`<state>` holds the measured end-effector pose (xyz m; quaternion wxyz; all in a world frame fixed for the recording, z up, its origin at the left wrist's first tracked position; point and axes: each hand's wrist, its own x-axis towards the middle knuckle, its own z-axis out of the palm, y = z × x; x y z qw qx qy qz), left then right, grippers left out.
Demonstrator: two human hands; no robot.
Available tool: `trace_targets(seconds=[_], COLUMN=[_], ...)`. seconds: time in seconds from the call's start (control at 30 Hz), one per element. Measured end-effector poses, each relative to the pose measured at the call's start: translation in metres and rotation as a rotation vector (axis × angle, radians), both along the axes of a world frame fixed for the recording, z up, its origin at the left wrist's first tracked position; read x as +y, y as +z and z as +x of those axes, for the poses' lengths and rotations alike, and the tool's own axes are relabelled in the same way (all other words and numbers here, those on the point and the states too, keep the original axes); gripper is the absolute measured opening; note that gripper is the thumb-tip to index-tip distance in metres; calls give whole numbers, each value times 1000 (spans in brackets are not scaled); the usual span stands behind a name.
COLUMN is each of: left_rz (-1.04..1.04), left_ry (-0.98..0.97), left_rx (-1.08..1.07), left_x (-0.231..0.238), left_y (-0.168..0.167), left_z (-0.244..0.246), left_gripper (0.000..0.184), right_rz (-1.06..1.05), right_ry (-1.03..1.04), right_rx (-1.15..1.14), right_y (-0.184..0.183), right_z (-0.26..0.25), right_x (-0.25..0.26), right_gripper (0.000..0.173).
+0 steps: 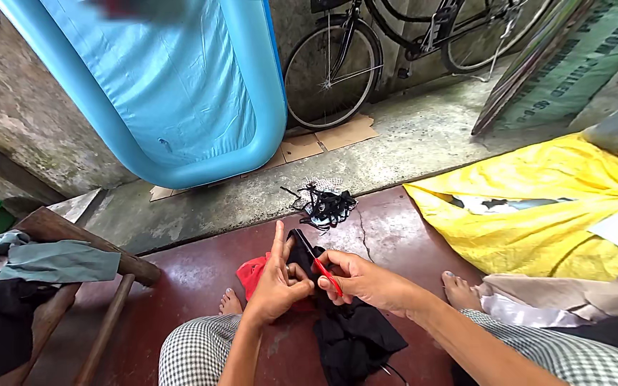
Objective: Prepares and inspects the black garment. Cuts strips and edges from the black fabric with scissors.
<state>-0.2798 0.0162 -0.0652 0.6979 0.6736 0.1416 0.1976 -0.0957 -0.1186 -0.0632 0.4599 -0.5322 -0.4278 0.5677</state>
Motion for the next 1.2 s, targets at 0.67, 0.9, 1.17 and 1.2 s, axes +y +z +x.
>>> trace_targets(seconds=[0.67, 0.9, 1.17, 1.2], left_rz=[45, -6, 25, 26], left_ry=[384, 378, 331, 327], left_rx=[70, 10, -26, -29], left_x=[15, 12, 8, 8], left_y=[6, 10, 13, 14], left_z=[-2, -2, -3, -3], left_gripper=[76, 81, 89, 90], right_rz=[-92, -71, -59, -52], right_ry=[159, 176, 235, 236], right_rx=[-388, -207, 98, 116], right_y=[-7, -8, -5, -5], right_z=[2, -3, -6, -6], right_x=[-6, -6, -6, -6], right_gripper=[32, 40, 37, 36])
